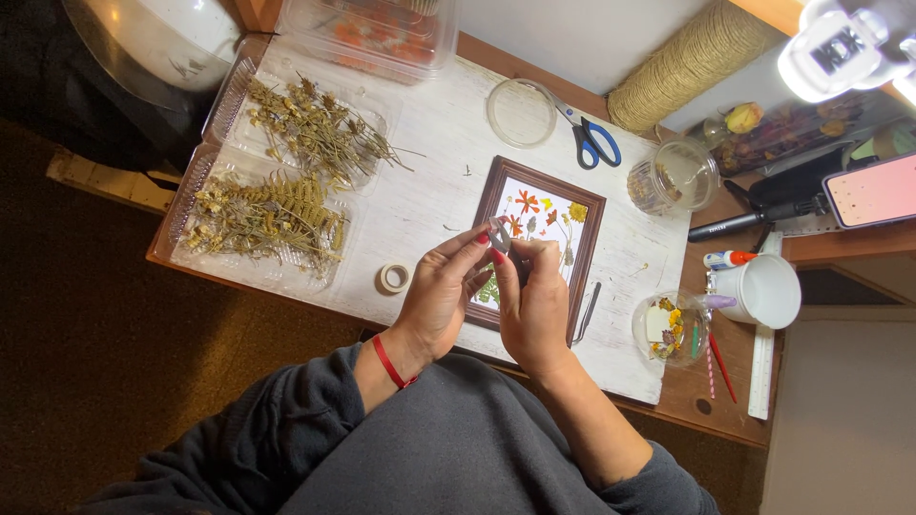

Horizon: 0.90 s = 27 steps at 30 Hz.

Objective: Arranging and gluing dried flowers and plants into a picture frame to create botanical art.

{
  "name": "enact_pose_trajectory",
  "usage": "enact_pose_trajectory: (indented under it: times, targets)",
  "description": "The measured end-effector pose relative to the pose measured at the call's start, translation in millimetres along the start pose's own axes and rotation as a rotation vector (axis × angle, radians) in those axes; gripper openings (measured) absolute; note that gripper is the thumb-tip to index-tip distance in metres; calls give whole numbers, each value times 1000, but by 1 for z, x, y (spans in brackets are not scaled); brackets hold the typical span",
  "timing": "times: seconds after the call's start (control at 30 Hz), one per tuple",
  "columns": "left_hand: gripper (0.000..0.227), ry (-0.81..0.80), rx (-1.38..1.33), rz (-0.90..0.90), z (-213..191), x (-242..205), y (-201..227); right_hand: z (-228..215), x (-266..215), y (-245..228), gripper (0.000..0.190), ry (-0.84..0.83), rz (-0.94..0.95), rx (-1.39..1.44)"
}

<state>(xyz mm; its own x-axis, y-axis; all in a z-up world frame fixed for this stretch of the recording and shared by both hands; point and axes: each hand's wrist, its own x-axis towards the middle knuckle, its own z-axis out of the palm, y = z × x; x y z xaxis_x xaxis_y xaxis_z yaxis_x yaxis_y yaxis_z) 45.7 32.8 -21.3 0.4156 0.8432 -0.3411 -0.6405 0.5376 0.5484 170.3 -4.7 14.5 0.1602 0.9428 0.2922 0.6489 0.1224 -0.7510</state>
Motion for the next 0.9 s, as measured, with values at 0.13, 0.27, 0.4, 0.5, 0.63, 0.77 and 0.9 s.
enact_pose_trajectory:
  times: [0.13, 0.27, 0.4, 0.5, 0.63, 0.77, 0.9]
  targets:
    - [23, 6, -5, 7, -1, 0, -1, -2, 1, -1, 21, -26, 46, -12]
    - [23, 17, 84, 56, -2, 1, -3, -3, 2, -3, 22, -43, 71, -2]
    - [23, 16, 103, 108, -2, 3, -5, -2, 3, -3, 22, -44, 103, 45]
    - [24, 21, 97, 111, 2, 1, -2, -1, 3, -2, 23, -42, 117, 18]
    - [24, 36, 125, 115, -1, 0, -7, 0, 2, -1, 22, -43, 105, 34]
    - [23, 33, 173, 113, 1, -2, -4, 0, 1, -1, 21, -43, 99, 33]
    - [22, 41, 180, 109, -1, -2, -8, 1, 1, 0, 20, -68, 125, 34]
